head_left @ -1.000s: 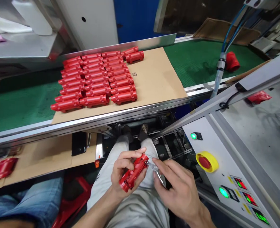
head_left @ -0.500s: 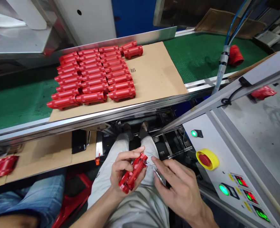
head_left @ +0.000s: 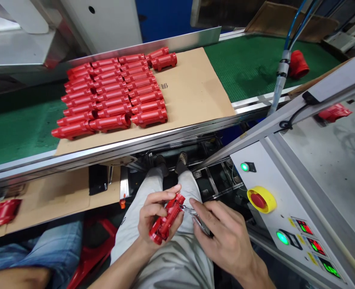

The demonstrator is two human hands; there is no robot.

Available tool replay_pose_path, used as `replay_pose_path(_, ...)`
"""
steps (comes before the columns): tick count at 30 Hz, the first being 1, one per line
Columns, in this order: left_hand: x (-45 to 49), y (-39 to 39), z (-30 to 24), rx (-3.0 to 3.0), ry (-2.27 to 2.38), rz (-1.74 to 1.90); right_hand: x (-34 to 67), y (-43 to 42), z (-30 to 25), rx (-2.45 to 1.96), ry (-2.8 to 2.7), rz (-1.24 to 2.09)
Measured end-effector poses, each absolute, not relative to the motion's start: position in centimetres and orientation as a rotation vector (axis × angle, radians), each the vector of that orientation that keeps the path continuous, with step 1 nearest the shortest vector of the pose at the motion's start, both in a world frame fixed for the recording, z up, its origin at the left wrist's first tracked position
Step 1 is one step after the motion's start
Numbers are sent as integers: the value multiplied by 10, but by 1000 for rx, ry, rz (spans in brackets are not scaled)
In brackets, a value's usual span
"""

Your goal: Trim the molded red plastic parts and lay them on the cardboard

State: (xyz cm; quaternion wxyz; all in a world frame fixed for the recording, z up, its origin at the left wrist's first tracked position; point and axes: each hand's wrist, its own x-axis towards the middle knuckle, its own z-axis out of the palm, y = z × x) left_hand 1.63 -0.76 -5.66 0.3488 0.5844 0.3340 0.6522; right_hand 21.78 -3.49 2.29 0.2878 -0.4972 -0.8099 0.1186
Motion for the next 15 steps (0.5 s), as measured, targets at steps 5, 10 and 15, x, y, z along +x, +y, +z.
replay_pose_path(5, 17, -6, -56, 1510, 822, 1710, 217, -36, 21, -1336, -2152, 335)
replay_pose_path(10, 18, -8, -55, 1493, 832, 1708, 217, -37, 23, -1335, -2138, 333)
replay_pose_path(15, 18, -10, -55, 1508, 827, 1711, 218, -37, 24, -1336, -2139, 321)
